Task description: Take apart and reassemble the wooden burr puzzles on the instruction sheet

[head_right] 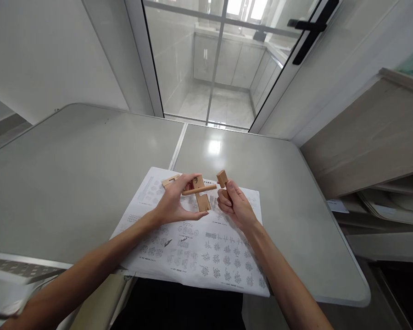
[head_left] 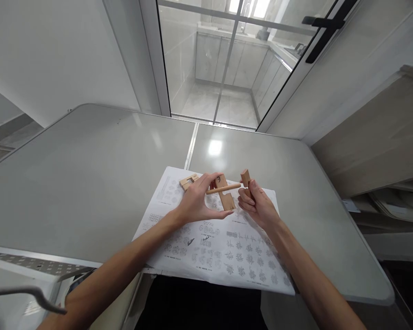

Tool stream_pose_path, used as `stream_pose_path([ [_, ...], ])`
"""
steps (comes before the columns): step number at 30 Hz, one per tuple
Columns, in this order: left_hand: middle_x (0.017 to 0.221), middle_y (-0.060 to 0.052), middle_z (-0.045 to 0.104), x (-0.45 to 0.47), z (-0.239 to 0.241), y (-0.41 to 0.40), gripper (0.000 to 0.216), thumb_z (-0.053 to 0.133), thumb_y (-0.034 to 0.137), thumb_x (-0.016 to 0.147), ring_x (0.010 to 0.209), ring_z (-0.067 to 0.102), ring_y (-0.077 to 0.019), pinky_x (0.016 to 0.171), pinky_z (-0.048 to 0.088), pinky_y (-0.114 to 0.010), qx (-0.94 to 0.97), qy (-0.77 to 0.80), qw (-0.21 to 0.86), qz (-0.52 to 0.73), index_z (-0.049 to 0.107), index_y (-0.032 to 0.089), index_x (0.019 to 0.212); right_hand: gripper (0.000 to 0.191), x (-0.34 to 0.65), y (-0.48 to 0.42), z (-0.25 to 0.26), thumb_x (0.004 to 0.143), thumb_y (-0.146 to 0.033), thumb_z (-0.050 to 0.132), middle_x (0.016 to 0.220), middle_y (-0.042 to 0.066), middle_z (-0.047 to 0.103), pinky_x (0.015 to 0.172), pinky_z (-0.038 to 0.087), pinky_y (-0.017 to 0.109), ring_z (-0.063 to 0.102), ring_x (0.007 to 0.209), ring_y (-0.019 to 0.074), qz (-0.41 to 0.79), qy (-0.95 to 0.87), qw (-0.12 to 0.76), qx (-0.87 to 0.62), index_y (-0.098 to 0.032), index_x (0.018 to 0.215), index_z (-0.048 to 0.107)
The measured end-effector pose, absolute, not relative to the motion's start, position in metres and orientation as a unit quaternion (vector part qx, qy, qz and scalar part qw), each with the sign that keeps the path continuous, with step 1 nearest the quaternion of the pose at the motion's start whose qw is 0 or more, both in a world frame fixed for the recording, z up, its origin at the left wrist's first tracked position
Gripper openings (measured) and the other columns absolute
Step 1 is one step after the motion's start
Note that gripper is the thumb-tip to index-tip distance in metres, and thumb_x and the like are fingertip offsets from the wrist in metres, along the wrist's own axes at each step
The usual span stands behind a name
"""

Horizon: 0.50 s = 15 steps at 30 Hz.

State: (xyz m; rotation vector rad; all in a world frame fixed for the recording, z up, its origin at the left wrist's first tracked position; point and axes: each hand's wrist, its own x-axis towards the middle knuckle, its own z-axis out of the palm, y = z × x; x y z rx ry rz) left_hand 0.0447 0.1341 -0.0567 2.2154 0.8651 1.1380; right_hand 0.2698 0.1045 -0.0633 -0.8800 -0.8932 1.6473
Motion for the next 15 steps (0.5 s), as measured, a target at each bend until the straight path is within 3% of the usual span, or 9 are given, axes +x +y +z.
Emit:
stream_pose_path([
  [6,0.118,-0.010,0.072,0.0479,-0.0563,0.1320,0.083,0.091,0.052,0.070,0.101,0.070,-0.0277,0.088,0.059,-0.044,0.779,0.295,0.399,0.383,0.057,0.024,0.140,0.040,0.2747,0.1019,-0.0622,0.102,-0.059,0.062,0.051,-0.013,0.025,0.042,0.019,0.023,0.011,0.043,0.0090,0.717,-0.390,0.475,-0.330,-0.025,0.122,0.070],
  [15,0.130,-0.014,0.071,0.0472,-0.0570,0.1323,0.080,0.093,0.042,0.071,0.115,0.070,-0.0313,0.098,0.059,-0.049,0.751,0.287,0.475,0.358,0.060,0.023,0.142,0.043,0.2712,0.0993,-0.0656,0.099,-0.064,0.064,0.046,-0.014,0.026,0.037,0.017,0.020,0.011,0.037,0.0066,0.719,-0.407,0.462,-0.322,-0.025,0.116,0.072],
])
